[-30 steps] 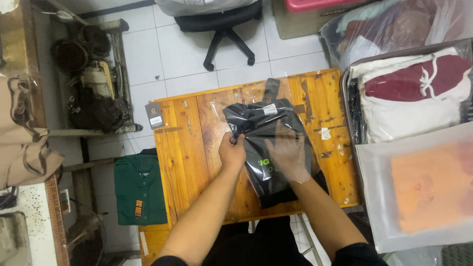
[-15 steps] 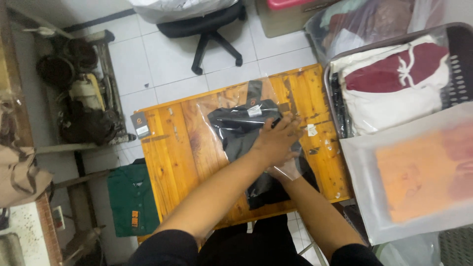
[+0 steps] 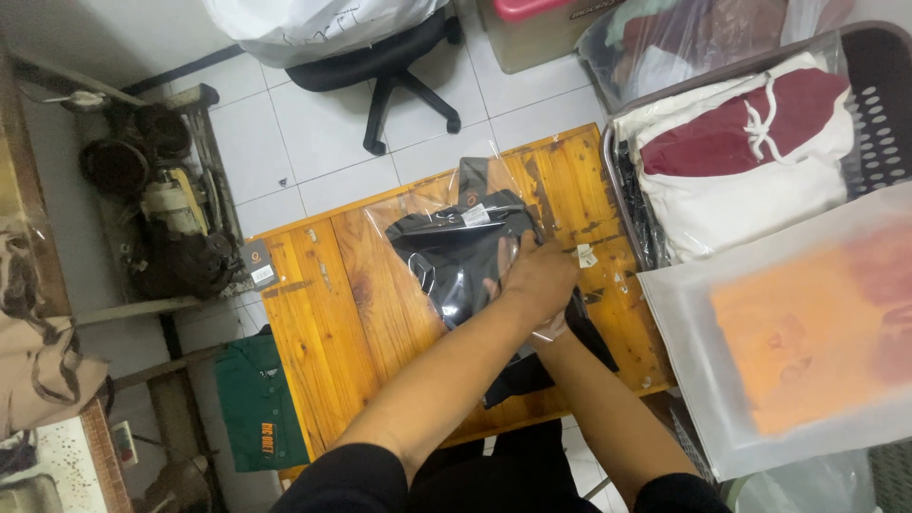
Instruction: Folding shirts and placing them into plastic bags for packaging.
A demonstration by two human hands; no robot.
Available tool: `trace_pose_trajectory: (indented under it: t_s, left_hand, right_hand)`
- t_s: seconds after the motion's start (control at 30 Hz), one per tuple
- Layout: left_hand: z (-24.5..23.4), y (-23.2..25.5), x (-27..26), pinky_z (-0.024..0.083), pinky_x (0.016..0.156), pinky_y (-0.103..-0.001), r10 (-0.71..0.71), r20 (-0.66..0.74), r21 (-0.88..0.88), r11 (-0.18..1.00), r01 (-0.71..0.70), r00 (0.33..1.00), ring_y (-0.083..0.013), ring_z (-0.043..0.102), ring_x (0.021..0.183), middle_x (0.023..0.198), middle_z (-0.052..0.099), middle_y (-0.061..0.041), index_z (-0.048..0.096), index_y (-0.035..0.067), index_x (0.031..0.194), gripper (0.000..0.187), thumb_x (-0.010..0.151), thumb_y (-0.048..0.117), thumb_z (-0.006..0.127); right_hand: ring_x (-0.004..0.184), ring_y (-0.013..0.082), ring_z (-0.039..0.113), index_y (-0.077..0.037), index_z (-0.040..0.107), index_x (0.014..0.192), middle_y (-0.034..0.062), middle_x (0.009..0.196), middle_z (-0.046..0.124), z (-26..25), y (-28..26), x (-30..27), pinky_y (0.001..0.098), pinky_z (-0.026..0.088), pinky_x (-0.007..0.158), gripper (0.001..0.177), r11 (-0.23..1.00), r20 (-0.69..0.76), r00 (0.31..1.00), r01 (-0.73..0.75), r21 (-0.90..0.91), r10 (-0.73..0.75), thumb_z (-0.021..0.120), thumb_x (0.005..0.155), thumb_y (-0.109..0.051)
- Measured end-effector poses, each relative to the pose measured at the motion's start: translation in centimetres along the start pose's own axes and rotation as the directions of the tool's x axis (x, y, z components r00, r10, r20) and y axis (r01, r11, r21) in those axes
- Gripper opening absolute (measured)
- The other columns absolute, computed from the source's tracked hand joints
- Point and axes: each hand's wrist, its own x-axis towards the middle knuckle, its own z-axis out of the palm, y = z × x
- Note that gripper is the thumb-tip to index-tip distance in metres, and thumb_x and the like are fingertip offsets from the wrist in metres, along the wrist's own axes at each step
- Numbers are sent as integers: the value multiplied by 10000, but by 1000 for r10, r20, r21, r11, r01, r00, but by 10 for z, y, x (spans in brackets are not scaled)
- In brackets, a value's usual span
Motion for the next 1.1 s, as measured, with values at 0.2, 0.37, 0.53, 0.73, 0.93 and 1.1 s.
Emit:
trace_pose_trajectory:
  t_s: [0.2, 0.37, 0.53, 0.73, 0.93, 1.1]
  left_hand:
    - [34, 8, -5, 98, 976, -361, -282, 421, 535, 845, 15, 862, -120, 206, 1237, 1384, 271, 29, 23, 161, 1412, 597, 926, 407, 267]
    - [40, 10, 13, 274, 997, -365, -74, 16, 559, 827, 52, 997, -285, 386, 1168, 1257, 386, -214, 355, -33, 1250, 546, 871, 357, 401]
    - [81, 58, 28, 260, 915, -491, 39, 201, 836, -527, -151, 979, -397, 309, 1155, 1236, 324, -244, 314, -5, 1257, 575, 817, 294, 532]
    - [26, 100, 62, 444, 760, -415, 32, 76, 650, -760, -25, 997, -363, 565, 916, 872, 576, -192, 508, 36, 999, 395, 778, 351, 595]
    - [55, 102, 34, 468, 703, -414, 102, 143, 746, -665, -39, 984, -362, 591, 844, 805, 599, -175, 541, 75, 905, 227, 820, 286, 549]
    - [40, 137, 46, 468, 645, -407, 232, 209, 798, -602, -28, 950, -350, 601, 787, 746, 603, -141, 541, 138, 872, 126, 845, 259, 522]
  right_hand:
    - [1209, 246, 319, -71, 158, 1382, 97, 1372, 280, -11, -19, 7, 350, 294, 933, 610, 997, 45, 998, -57, 50, 54, 313, 871, -367]
    - [1245, 247, 285, -79, 121, 1397, 94, 1418, 237, -28, -37, 21, 354, 276, 943, 626, 990, 67, 992, -112, 82, 107, 288, 883, -394]
    - [875, 247, 375, -133, 348, 1231, 116, 1003, 367, -24, -26, 19, 379, 331, 682, 421, 877, -98, 966, -258, -405, 239, 400, 848, -301]
    - [1283, 395, 182, 50, 225, 1326, 282, 1361, 227, -25, -12, 18, 520, 151, 1013, 735, 987, 97, 984, -145, -67, 151, 350, 835, -482]
    - [1316, 304, 128, -9, 105, 1368, 203, 1392, 223, -36, -20, 41, 441, 82, 1047, 703, 943, 356, 877, -331, -41, 323, 211, 875, -500]
    - [1265, 316, 279, 45, 371, 1265, 215, 1298, 386, -34, -46, 41, 400, 160, 1053, 667, 993, 285, 954, -67, -96, 92, 332, 847, -473]
